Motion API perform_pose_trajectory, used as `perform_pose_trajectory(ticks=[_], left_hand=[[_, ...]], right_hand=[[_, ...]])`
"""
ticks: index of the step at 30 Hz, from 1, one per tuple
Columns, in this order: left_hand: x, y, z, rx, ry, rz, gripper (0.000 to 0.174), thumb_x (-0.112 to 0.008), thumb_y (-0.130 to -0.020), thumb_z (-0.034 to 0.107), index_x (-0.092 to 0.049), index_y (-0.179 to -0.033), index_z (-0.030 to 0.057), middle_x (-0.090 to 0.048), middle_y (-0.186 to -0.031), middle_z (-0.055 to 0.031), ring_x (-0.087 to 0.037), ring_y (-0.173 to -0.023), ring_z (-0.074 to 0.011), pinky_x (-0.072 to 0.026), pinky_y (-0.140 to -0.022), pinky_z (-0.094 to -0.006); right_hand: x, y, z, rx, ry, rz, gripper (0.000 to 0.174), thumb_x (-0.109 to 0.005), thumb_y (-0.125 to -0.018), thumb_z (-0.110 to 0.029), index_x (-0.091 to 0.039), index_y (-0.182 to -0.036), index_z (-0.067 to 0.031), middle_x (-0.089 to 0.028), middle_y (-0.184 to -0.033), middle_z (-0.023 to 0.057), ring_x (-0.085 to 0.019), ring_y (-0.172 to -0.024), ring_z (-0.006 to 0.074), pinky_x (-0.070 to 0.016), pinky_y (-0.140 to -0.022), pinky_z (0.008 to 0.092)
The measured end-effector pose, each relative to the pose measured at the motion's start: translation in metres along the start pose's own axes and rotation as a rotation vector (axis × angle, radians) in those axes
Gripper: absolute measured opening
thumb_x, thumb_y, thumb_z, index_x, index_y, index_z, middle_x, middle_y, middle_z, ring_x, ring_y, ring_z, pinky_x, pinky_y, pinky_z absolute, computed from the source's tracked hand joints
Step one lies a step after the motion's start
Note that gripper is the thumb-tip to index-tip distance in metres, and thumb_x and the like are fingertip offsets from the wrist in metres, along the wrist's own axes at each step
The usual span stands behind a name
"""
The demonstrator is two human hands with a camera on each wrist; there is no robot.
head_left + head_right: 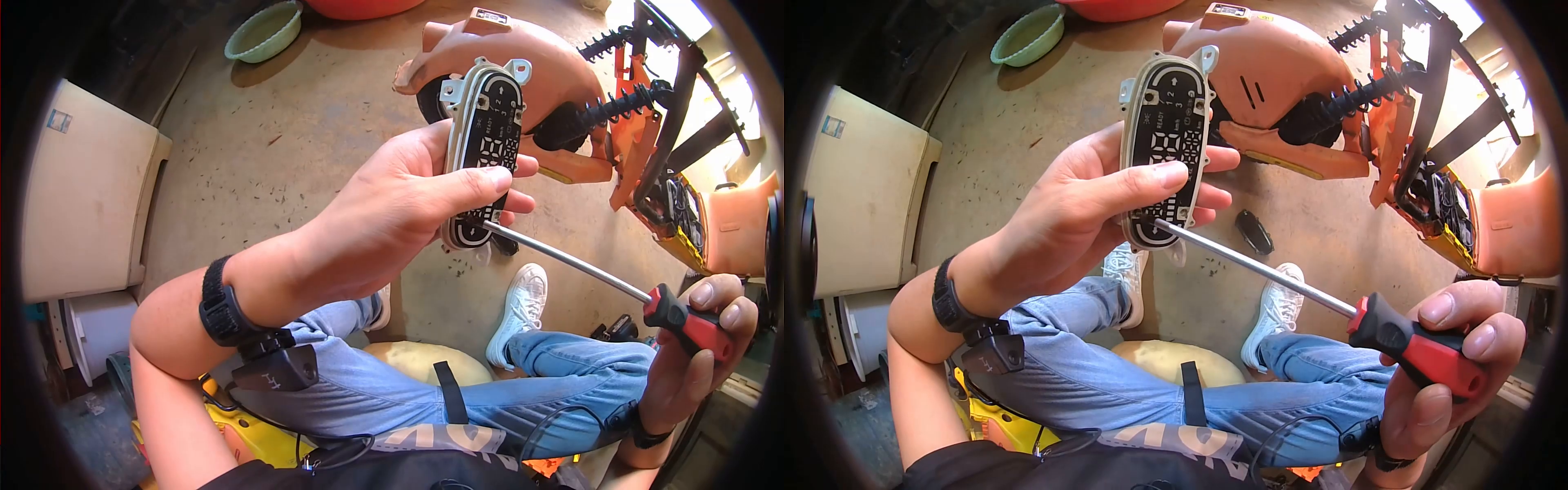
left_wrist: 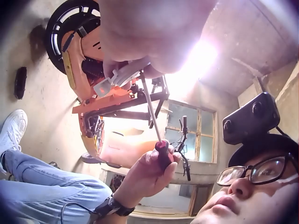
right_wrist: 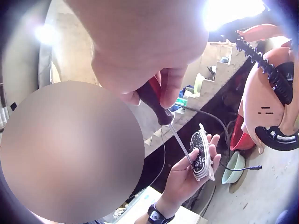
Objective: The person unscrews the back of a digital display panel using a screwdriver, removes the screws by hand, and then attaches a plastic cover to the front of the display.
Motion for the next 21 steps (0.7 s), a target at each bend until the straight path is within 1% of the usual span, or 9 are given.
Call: perform_pose_trajectory(ticks=[4,10,13,14,15,16,17,19,21], left_hand=[[0.003,0.000,-0.003,-0.003,-0.070,0.004,0.042,-0.060,-0.097,0.018,-0.050,-0.135,0.0020,-0.059,-0.133,-0.0151,-0.063,-0.113,-0.0226,-0.0514,-0.099,-0.0381],[0.008,-0.001,-0.007,-0.010,-0.152,0.063,0.038,-0.059,-0.098,0.015,-0.051,-0.133,0.0021,-0.060,-0.130,-0.0125,-0.063,-0.107,-0.0187,-0.0515,-0.095,-0.0350],[0.011,-0.001,-0.009,0.014,-0.196,0.111,0.036,-0.060,-0.097,0.015,-0.053,-0.131,0.0017,-0.062,-0.127,-0.0102,-0.063,-0.104,-0.0162,-0.0515,-0.092,-0.0329],[0.012,-0.001,-0.009,0.002,-0.206,0.127,0.030,-0.059,-0.098,0.015,-0.055,-0.125,0.0023,-0.061,-0.118,-0.0067,-0.062,-0.100,-0.0138,-0.0501,-0.088,-0.0298],[0.013,-0.001,-0.009,-0.010,-0.217,0.143,0.024,-0.058,-0.099,0.015,-0.056,-0.119,0.0029,-0.061,-0.109,-0.0033,-0.061,-0.096,-0.0115,-0.0487,-0.084,-0.0267],[0.013,-0.001,-0.010,-0.005,-0.216,0.143,0.024,-0.058,-0.099,0.015,-0.056,-0.119,0.0029,-0.061,-0.109,-0.0033,-0.061,-0.096,-0.0115,-0.0487,-0.084,-0.0267],[0.014,-0.001,-0.010,-0.001,-0.219,0.153,0.023,-0.058,-0.099,0.015,-0.057,-0.118,0.0027,-0.061,-0.108,-0.0030,-0.060,-0.096,-0.0113,-0.0488,-0.084,-0.0269],[0.016,-0.001,-0.012,0.009,-0.221,0.163,0.022,-0.059,-0.098,0.015,-0.058,-0.116,0.0026,-0.061,-0.107,-0.0027,-0.060,-0.095,-0.0111,-0.0488,-0.084,-0.0272],[0.016,0.000,-0.013,0.011,-0.189,0.174,0.021,-0.060,-0.098,0.015,-0.059,-0.115,0.0025,-0.061,-0.106,-0.0024,-0.060,-0.096,-0.0113,-0.0487,-0.084,-0.0280]], right_hand=[[-0.002,0.001,0.001,-0.025,0.016,0.016,0.059,-0.071,-0.083,-0.058,-0.041,-0.109,-0.0136,-0.050,-0.100,0.0122,-0.050,-0.069,0.0116,-0.0462,-0.052,0.0182],[-0.008,0.007,-0.006,-0.016,0.003,0.000,0.053,-0.075,-0.083,-0.049,-0.043,-0.108,-0.0155,-0.052,-0.100,0.0122,-0.046,-0.077,0.0144,-0.0427,-0.068,0.0249],[-0.012,0.010,-0.006,-0.036,-0.068,-0.031,0.049,-0.076,-0.083,-0.044,-0.043,-0.106,-0.0161,-0.054,-0.100,0.0131,-0.044,-0.080,0.0150,-0.0409,-0.071,0.0274],[-0.007,0.010,-0.001,-0.041,-0.067,-0.030,0.049,-0.076,-0.083,-0.044,-0.043,-0.106,-0.0161,-0.054,-0.100,0.0131,-0.044,-0.080,0.0150,-0.0409,-0.071,0.0274],[-0.005,0.009,-0.001,0.051,0.004,-0.098,0.054,-0.071,-0.085,-0.051,-0.043,-0.114,-0.0140,-0.054,-0.104,0.0134,-0.049,-0.080,0.0152,-0.0451,-0.067,0.0248],[-0.008,0.009,-0.005,0.143,0.075,-0.166,0.061,-0.066,-0.088,-0.057,-0.043,-0.121,-0.0120,-0.053,-0.107,0.0138,-0.054,-0.079,0.0155,-0.0492,-0.062,0.0223],[-0.010,0.010,-0.006,0.137,0.075,-0.166,0.061,-0.066,-0.088,-0.057,-0.043,-0.121,-0.0120,-0.053,-0.107,0.0138,-0.054,-0.079,0.0155,-0.0492,-0.062,0.0223],[-0.005,0.009,-0.006,0.011,0.164,0.010,0.073,-0.071,-0.081,-0.064,-0.045,-0.125,-0.0112,-0.060,-0.099,0.0169,-0.052,-0.078,0.0176,-0.0451,-0.071,0.0311],[-0.010,0.010,-0.007,-0.001,0.177,0.041,0.082,-0.068,-0.079,-0.068,-0.042,-0.131,-0.0111,-0.060,-0.098,0.0172,-0.053,-0.078,0.0179,-0.0458,-0.071,0.0315]])
Point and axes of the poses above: each hand's wrist, its own y-axis away from the middle knuckle, its own x-axis out of the back of the hand, z = x × y, the point moved 9 cm from there along -y, towards the middle knuckle
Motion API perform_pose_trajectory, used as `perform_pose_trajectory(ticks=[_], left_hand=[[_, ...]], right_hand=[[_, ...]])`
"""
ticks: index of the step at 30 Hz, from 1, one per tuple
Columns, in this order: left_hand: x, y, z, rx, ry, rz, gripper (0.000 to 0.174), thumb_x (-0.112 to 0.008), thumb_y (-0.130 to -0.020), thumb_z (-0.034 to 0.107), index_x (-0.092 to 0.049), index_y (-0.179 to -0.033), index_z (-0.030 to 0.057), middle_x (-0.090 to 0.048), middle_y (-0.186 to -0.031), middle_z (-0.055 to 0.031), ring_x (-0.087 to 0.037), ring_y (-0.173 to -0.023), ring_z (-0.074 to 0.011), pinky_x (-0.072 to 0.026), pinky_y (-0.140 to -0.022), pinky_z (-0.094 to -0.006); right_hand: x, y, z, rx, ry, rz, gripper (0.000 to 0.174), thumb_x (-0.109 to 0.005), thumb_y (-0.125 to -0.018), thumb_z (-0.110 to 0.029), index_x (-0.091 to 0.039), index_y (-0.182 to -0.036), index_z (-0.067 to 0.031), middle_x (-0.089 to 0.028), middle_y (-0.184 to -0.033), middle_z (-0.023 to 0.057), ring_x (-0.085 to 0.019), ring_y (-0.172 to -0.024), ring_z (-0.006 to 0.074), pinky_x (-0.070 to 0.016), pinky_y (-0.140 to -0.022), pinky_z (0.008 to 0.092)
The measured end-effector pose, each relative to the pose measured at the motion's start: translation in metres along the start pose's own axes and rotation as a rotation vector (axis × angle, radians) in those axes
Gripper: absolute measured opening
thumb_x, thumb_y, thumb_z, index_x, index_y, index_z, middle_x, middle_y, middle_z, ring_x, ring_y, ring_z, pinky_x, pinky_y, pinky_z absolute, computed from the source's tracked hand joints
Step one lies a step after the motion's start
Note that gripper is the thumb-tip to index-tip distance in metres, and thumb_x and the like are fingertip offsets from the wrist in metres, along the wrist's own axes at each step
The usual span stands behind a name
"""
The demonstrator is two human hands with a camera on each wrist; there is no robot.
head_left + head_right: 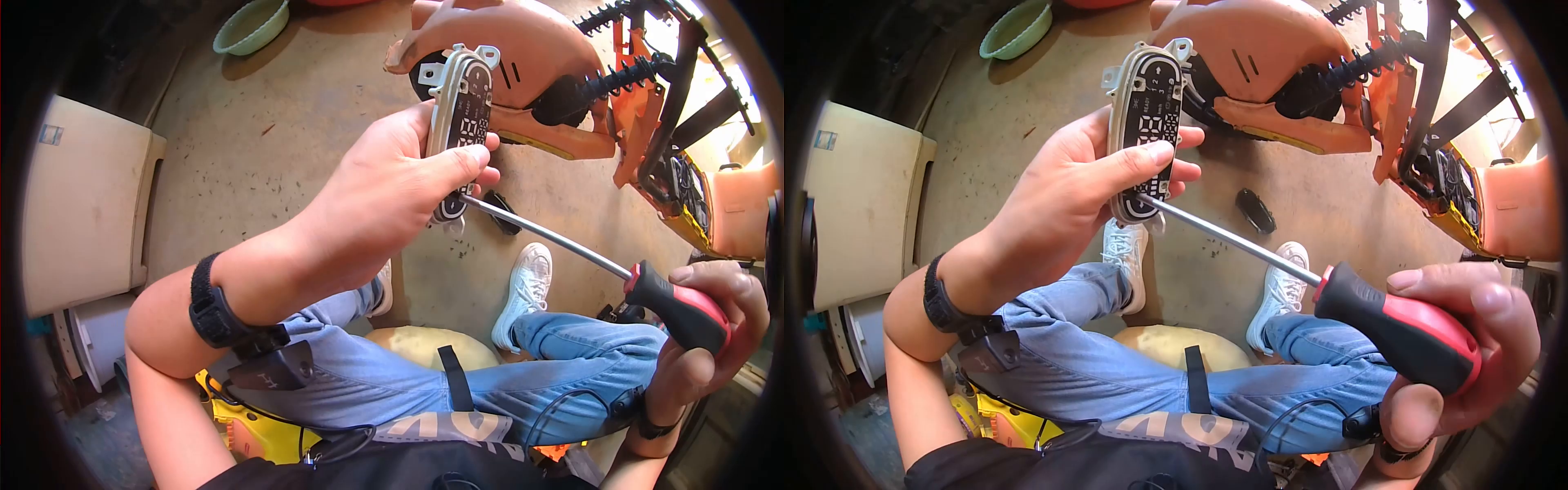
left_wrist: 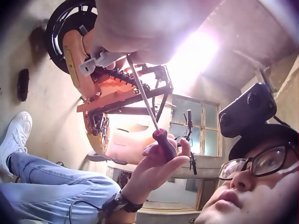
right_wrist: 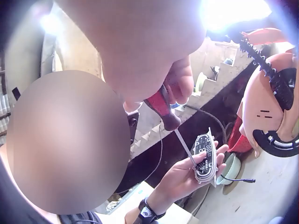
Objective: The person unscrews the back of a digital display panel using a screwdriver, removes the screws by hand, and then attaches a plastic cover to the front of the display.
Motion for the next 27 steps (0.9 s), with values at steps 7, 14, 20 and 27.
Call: perform_pose_trajectory(ticks=[7,14,20,27], left_hand=[[0.009,-0.002,-0.001,-0.009,-0.019,0.036,0.022,-0.062,-0.097,0.015,-0.060,-0.115,0.0027,-0.063,-0.106,-0.0037,-0.060,-0.096,-0.0122,-0.0476,-0.087,-0.0288],[0.007,-0.001,-0.003,-0.007,-0.090,0.010,0.027,-0.062,-0.097,0.017,-0.060,-0.119,0.0013,-0.065,-0.112,-0.0059,-0.062,-0.098,-0.0128,-0.0493,-0.087,-0.0285],[0.012,-0.002,-0.001,-0.013,-0.088,0.053,0.020,-0.061,-0.097,0.016,-0.061,-0.112,0.0023,-0.063,-0.104,-0.0038,-0.060,-0.098,-0.0128,-0.0460,-0.088,-0.0290],[0.013,-0.002,-0.003,-0.004,-0.130,0.033,0.032,-0.062,-0.098,0.017,-0.057,-0.125,0.0014,-0.066,-0.118,-0.0078,-0.064,-0.099,-0.0124,-0.0516,-0.086,-0.0263]], right_hand=[[-0.019,-0.002,-0.008,0.129,-0.119,-0.274,0.063,-0.062,-0.092,-0.043,-0.037,-0.140,-0.0107,-0.051,-0.117,0.0191,-0.053,-0.094,0.0209,-0.0455,-0.083,0.0326],[-0.010,0.007,-0.012,-0.054,0.066,0.006,0.089,-0.068,-0.082,-0.065,-0.034,-0.141,-0.0072,-0.057,-0.089,0.0131,-0.052,-0.074,0.0177,-0.0448,-0.078,0.0306],[-0.019,-0.005,-0.005,0.021,0.149,-0.129,0.083,-0.061,-0.085,-0.069,-0.038,-0.137,-0.0093,-0.056,-0.104,0.0150,-0.057,-0.093,0.0208,-0.0472,-0.084,0.0323],[0.001,0.004,0.017,-0.080,0.196,-0.127,0.097,-0.058,-0.077,-0.081,-0.039,-0.136,-0.0058,-0.055,-0.101,0.0129,-0.058,-0.077,0.0172,-0.0460,-0.063,0.0248]])
Point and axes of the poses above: each hand's wrist, its own y-axis away from the middle knuckle, its own x-axis out of the back of the hand, z = x × y, the point moved 9 cm from there along -y, towards the middle knuckle
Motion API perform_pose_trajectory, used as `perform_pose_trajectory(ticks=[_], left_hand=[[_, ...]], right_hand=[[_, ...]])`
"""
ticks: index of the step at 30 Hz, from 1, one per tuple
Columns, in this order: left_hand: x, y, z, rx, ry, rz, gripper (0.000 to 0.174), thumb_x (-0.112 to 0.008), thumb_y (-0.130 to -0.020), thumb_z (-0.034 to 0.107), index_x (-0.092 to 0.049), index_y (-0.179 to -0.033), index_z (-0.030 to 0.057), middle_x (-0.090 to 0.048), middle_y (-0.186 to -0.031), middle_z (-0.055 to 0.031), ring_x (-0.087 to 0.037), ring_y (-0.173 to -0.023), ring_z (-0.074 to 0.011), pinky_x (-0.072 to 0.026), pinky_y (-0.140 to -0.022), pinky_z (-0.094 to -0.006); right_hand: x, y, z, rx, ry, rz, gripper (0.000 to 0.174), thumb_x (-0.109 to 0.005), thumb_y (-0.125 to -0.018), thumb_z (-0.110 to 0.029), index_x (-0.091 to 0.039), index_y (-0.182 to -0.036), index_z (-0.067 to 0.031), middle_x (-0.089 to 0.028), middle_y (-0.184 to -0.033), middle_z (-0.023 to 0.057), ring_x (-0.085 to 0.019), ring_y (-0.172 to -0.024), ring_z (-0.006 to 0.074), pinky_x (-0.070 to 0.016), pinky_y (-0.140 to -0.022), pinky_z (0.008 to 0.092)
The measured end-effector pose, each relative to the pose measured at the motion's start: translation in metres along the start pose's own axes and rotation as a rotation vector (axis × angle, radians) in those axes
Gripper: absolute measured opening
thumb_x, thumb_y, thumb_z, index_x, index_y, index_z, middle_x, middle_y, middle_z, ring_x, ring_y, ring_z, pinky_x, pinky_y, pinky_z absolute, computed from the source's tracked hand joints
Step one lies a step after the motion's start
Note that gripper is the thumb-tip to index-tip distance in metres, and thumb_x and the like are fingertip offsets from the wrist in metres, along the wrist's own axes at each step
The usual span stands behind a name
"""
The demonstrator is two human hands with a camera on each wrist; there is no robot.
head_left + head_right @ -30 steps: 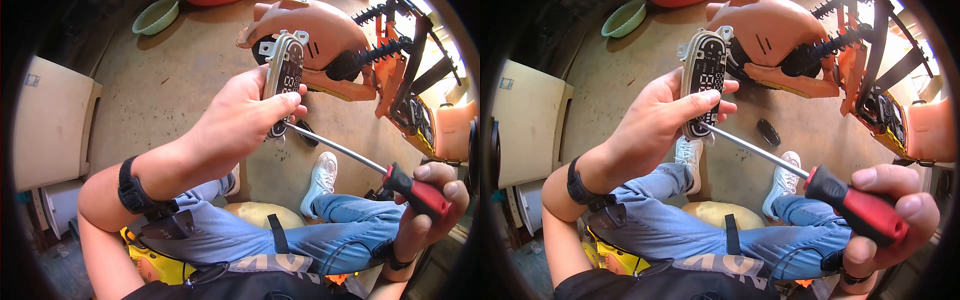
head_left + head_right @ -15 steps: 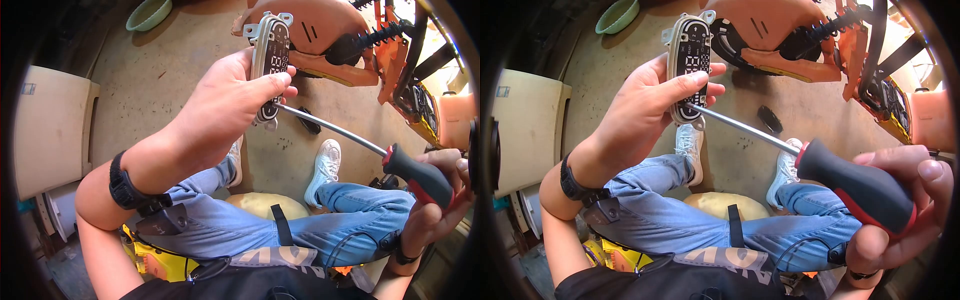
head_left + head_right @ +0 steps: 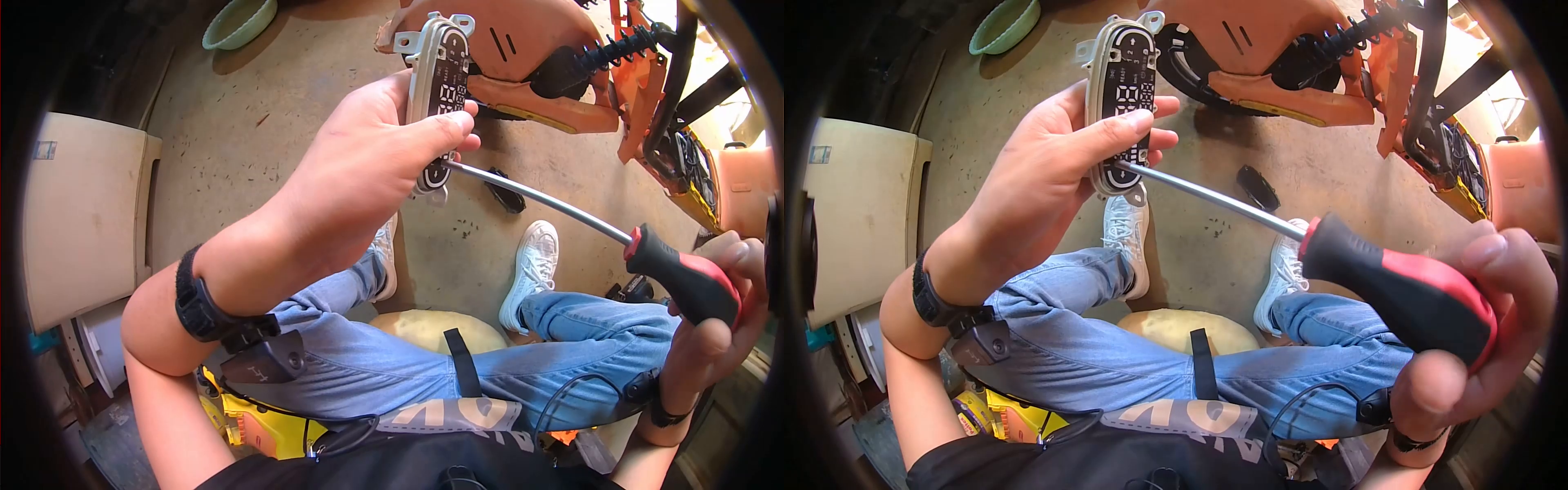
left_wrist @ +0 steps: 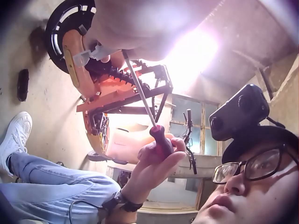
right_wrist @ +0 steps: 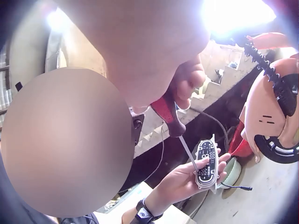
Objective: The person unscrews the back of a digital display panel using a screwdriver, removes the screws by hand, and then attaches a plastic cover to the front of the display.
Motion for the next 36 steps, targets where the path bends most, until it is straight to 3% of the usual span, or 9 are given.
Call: perform_pose_trajectory(ticks=[2,7,10,16,18,23,28,31,36], left_hand=[[-0.002,0.000,0.000,-0.003,-0.002,-0.008,0.032,-0.063,-0.098,0.017,-0.057,-0.125,0.0015,-0.066,-0.118,-0.0076,-0.064,-0.099,-0.0123,-0.0516,-0.086,-0.0261],[0.002,-0.001,-0.001,0.008,0.006,0.008,0.031,-0.063,-0.098,0.017,-0.057,-0.124,0.0015,-0.066,-0.118,-0.0079,-0.064,-0.100,-0.0122,-0.0514,-0.087,-0.0264],[0.003,-0.001,-0.002,0.028,0.004,0.013,0.031,-0.063,-0.098,0.017,-0.057,-0.124,0.0017,-0.066,-0.119,-0.0079,-0.064,-0.100,-0.0121,-0.0514,-0.087,-0.0267],[-0.003,0.001,-0.003,0.034,0.003,-0.007,0.020,-0.063,-0.097,0.021,-0.062,-0.110,0.0065,-0.062,-0.100,-0.0014,-0.058,-0.095,-0.0105,-0.0445,-0.085,-0.0285],[-0.002,0.000,-0.001,0.039,-0.007,-0.013,0.032,-0.063,-0.098,0.019,-0.057,-0.124,0.0024,-0.066,-0.119,-0.0071,-0.064,-0.099,-0.0117,-0.0515,-0.086,-0.0269],[0.003,0.000,-0.003,0.051,-0.017,0.026,0.033,-0.064,-0.097,0.020,-0.056,-0.125,0.0025,-0.066,-0.120,-0.0067,-0.064,-0.099,-0.0114,-0.0513,-0.085,-0.0271],[-0.001,0.002,-0.003,0.054,-0.009,-0.002,0.034,-0.064,-0.097,0.021,-0.056,-0.125,0.0025,-0.065,-0.120,-0.0068,-0.063,-0.100,-0.0112,-0.0509,-0.086,-0.0271],[-0.002,0.003,-0.001,0.055,-0.016,0.005,0.034,-0.063,-0.098,0.021,-0.056,-0.126,0.0024,-0.065,-0.121,-0.0069,-0.063,-0.100,-0.0113,-0.0507,-0.087,-0.0270],[0.003,0.002,-0.003,0.077,-0.019,0.025,0.035,-0.062,-0.098,0.022,-0.055,-0.126,0.0023,-0.065,-0.121,-0.0069,-0.063,-0.101,-0.0115,-0.0504,-0.087,-0.0266]], right_hand=[[0.011,0.001,0.008,-0.034,-0.057,0.076,0.102,-0.057,-0.074,-0.084,-0.039,-0.136,-0.0046,-0.056,-0.100,0.0126,-0.057,-0.069,0.0156,-0.0428,-0.055,0.0225],[-0.020,-0.009,-0.026,0.114,-0.129,-0.032,0.077,-0.065,-0.084,-0.059,-0.039,-0.136,-0.0083,-0.052,-0.110,0.0157,-0.053,-0.102,0.0206,-0.0450,-0.087,0.0309],[-0.016,-0.005,-0.020,0.132,-0.166,-0.105,0.069,-0.065,-0.086,-0.053,-0.040,-0.133,-0.0097,-0.050,-0.112,0.0168,-0.052,-0.102,0.0210,-0.0449,-0.086,0.0307],[0.002,-0.004,0.014,-0.042,-0.057,-0.168,0.092,-0.052,-0.078,-0.084,-0.043,-0.130,-0.0084,-0.050,-0.087,0.0061,-0.049,-0.069,0.0110,-0.0407,-0.061,0.0242],[0.001,-0.005,0.004,-0.014,-0.028,-0.050,0.085,-0.056,-0.083,-0.076,-0.041,-0.133,-0.0088,-0.053,-0.091,0.0083,-0.052,-0.074,0.0131,-0.0432,-0.066,0.0256],[-0.018,-0.009,-0.021,0.163,-0.192,-0.134,0.060,-0.062,-0.090,-0.046,-0.041,-0.132,-0.0079,-0.053,-0.101,0.0151,-0.053,-0.098,0.0226,-0.0431,-0.088,0.0369],[0.002,0.001,-0.003,0.048,0.023,-0.067,0.084,-0.057,-0.084,-0.075,-0.043,-0.125,-0.0034,-0.052,-0.097,0.0105,-0.055,-0.081,0.0166,-0.0465,-0.072,0.0286],[0.004,0.000,0.020,-0.246,-0.148,0.010,0.105,-0.069,-0.063,-0.084,-0.043,-0.130,-0.0085,-0.054,-0.099,0.0096,-0.059,-0.084,0.0186,-0.0495,-0.073,0.0302],[-0.024,-0.010,-0.010,-0.002,-0.111,-0.040,0.088,-0.063,-0.078,-0.075,-0.042,-0.130,-0.0077,-0.051,-0.103,0.0092,-0.053,-0.087,0.0149,-0.0430,-0.074,0.0264]])
Point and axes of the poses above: each hand's wrist, its own y-axis away from the middle knuckle, its own x-axis out of the back of the hand, z = x × y, the point moved 9 cm from there along -y, towards the middle knuckle
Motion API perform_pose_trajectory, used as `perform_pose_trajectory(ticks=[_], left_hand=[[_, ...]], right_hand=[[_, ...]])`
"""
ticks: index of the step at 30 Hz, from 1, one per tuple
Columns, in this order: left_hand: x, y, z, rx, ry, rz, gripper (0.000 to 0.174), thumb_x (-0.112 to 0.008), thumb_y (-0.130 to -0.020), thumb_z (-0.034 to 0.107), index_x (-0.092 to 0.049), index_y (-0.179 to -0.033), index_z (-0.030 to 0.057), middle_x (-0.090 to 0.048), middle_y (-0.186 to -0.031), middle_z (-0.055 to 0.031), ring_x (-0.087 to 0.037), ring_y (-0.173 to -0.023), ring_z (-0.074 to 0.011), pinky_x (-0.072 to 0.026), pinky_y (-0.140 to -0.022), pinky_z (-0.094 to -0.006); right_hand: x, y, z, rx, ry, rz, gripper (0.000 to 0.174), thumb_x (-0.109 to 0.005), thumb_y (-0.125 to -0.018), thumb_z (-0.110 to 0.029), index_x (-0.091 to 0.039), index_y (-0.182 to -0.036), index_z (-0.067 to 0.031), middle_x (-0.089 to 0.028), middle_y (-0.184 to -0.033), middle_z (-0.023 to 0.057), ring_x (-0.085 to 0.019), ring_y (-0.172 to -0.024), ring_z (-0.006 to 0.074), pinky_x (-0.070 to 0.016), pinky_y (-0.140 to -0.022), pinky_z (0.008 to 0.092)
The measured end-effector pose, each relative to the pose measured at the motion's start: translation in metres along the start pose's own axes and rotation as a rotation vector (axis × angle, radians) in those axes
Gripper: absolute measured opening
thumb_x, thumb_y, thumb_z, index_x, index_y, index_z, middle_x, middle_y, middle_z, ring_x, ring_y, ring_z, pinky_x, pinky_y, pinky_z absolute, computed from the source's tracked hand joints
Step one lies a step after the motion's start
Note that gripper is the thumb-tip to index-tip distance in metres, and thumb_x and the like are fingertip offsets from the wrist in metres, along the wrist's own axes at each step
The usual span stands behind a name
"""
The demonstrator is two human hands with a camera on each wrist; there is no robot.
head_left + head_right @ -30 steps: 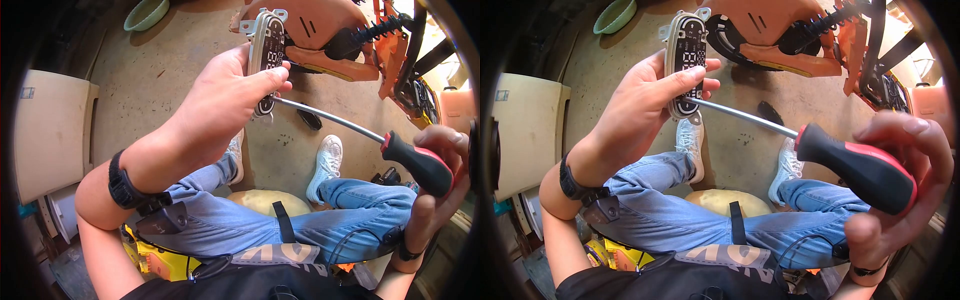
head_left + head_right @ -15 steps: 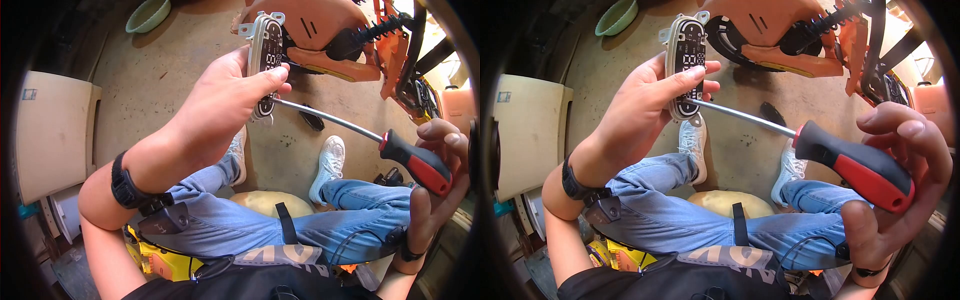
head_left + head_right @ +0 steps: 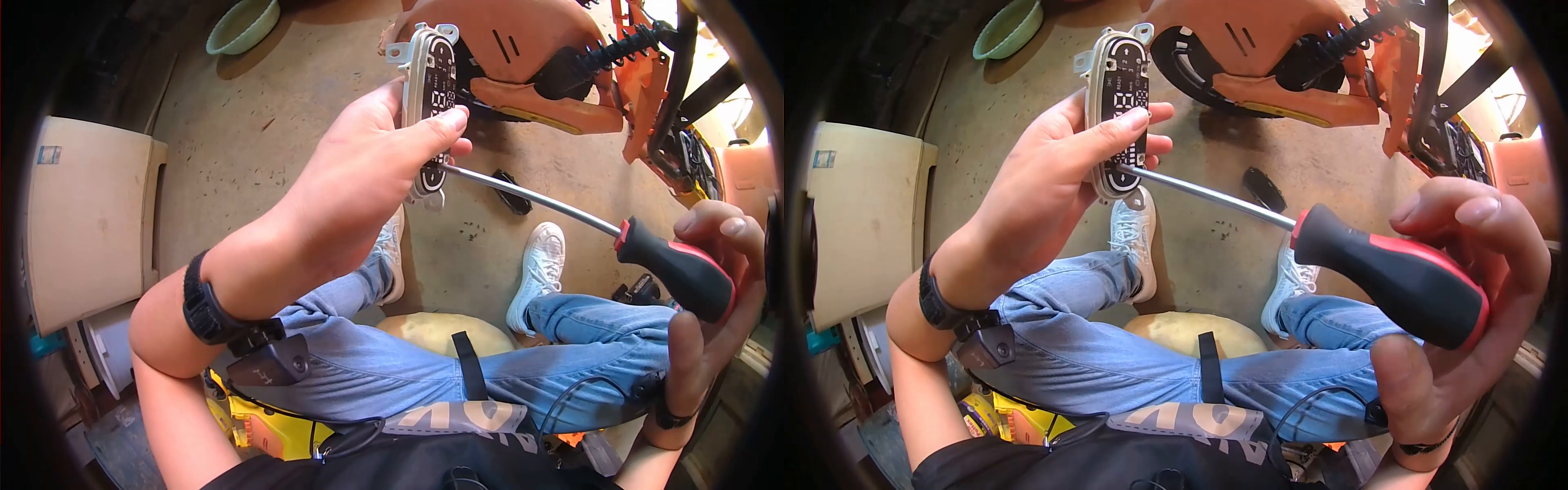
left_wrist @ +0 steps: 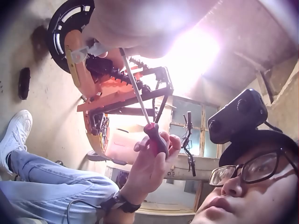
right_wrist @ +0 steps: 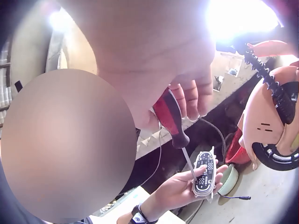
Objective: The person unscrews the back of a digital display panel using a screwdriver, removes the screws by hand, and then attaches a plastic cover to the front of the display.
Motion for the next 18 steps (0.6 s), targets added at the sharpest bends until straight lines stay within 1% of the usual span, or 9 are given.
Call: perform_pose_trajectory(ticks=[3,6,8,10,12,13,16,17,18], left_hand=[[0.002,0.000,0.001,-0.029,-0.014,0.016,0.035,-0.062,-0.098,0.022,-0.055,-0.126,0.0024,-0.065,-0.120,-0.0066,-0.063,-0.100,-0.0112,-0.0504,-0.087,-0.0265],[-0.001,0.001,0.000,-0.016,-0.021,0.002,0.035,-0.062,-0.099,0.023,-0.055,-0.126,0.0027,-0.065,-0.120,-0.0063,-0.062,-0.100,-0.0109,-0.0502,-0.087,-0.0264],[-0.001,0.000,0.000,-0.019,-0.020,-0.005,0.035,-0.062,-0.098,0.023,-0.055,-0.126,0.0027,-0.065,-0.121,-0.0063,-0.062,-0.100,-0.0109,-0.0503,-0.087,-0.0265],[-0.002,0.000,0.001,-0.024,-0.020,-0.011,0.036,-0.062,-0.098,0.024,-0.055,-0.126,0.0028,-0.064,-0.121,-0.0062,-0.062,-0.101,-0.0110,-0.0503,-0.087,-0.0266],[0.001,0.000,0.001,-0.007,-0.026,0.017,0.036,-0.063,-0.098,0.023,-0.055,-0.126,0.0028,-0.064,-0.122,-0.0063,-0.062,-0.101,-0.0112,-0.0505,-0.087,-0.0269],[0.001,0.000,0.001,-0.009,-0.029,0.017,0.036,-0.063,-0.098,0.023,-0.055,-0.126,0.0028,-0.064,-0.122,-0.0063,-0.062,-0.101,-0.0112,-0.0505,-0.087,-0.0269],[0.003,-0.002,-0.001,0.003,-0.019,0.023,0.037,-0.063,-0.098,0.023,-0.054,-0.127,0.0027,-0.064,-0.123,-0.0065,-0.062,-0.101,-0.0117,-0.0508,-0.087,-0.0274],[0.003,-0.002,-0.002,0.007,-0.009,0.022,0.037,-0.063,-0.098,0.023,-0.054,-0.127,0.0027,-0.063,-0.123,-0.0067,-0.062,-0.101,-0.0119,-0.0509,-0.087,-0.0276],[0.002,-0.002,-0.002,0.011,0.000,0.021,0.037,-0.063,-0.098,0.023,-0.054,-0.128,0.0028,-0.063,-0.124,-0.0068,-0.062,-0.101,-0.0121,-0.0510,-0.087,-0.0278]], right_hand=[[0.004,0.001,-0.006,0.065,0.016,0.008,0.085,-0.061,-0.080,-0.075,-0.042,-0.130,-0.0080,-0.051,-0.099,0.0083,-0.052,-0.086,0.0143,-0.0416,-0.074,0.0257],[0.016,0.008,0.013,-0.068,0.073,-0.082,0.084,-0.058,-0.082,-0.076,-0.043,-0.128,-0.0081,-0.051,-0.094,0.0071,-0.051,-0.081,0.0134,-0.0410,-0.069,0.0259],[0.023,0.009,0.030,-0.269,-0.087,-0.046,0.101,-0.075,-0.065,-0.078,-0.042,-0.130,-0.0075,-0.055,-0.097,0.0075,-0.055,-0.081,0.0143,-0.0451,-0.077,0.0285],[0.017,0.008,0.029,-0.286,-0.111,0.030,0.106,-0.076,-0.061,-0.079,-0.042,-0.130,-0.0064,-0.055,-0.097,0.0070,-0.056,-0.083,0.0145,-0.0452,-0.076,0.0276],[0.000,0.003,0.008,-0.077,-0.011,-0.067,0.084,-0.062,-0.079,-0.074,-0.043,-0.130,-0.0090,-0.053,-0.097,0.0090,-0.052,-0.083,0.0147,-0.0421,-0.070,0.0278],[-0.002,-0.002,0.000,-0.010,-0.033,-0.043,0.081,-0.067,-0.079,-0.065,-0.041,-0.133,-0.0102,-0.053,-0.102,0.0110,-0.052,-0.090,0.0174,-0.0424,-0.080,0.0302],[-0.001,0.001,0.003,-0.038,-0.135,-0.086,0.077,-0.070,-0.079,-0.057,-0.041,-0.133,-0.0104,-0.051,-0.105,0.0118,-0.050,-0.096,0.0196,-0.0401,-0.088,0.0330],[-0.001,-0.001,-0.004,-0.049,-0.088,-0.015,0.080,-0.066,-0.081,-0.065,-0.041,-0.133,-0.0098,-0.054,-0.097,0.0104,-0.054,-0.085,0.0170,-0.0435,-0.078,0.0292],[0.005,0.000,-0.001,-0.049,-0.094,-0.008,0.080,-0.066,-0.081,-0.065,-0.041,-0.133,-0.0098,-0.054,-0.097,0.0104,-0.054,-0.085,0.0170,-0.0435,-0.078,0.0292]])
Point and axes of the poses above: each hand's wrist, its own y-axis away from the middle knuckle, its own x-axis out of the back of the hand, z = x × y, the point moved 9 cm from there along -y, towards the middle knuckle
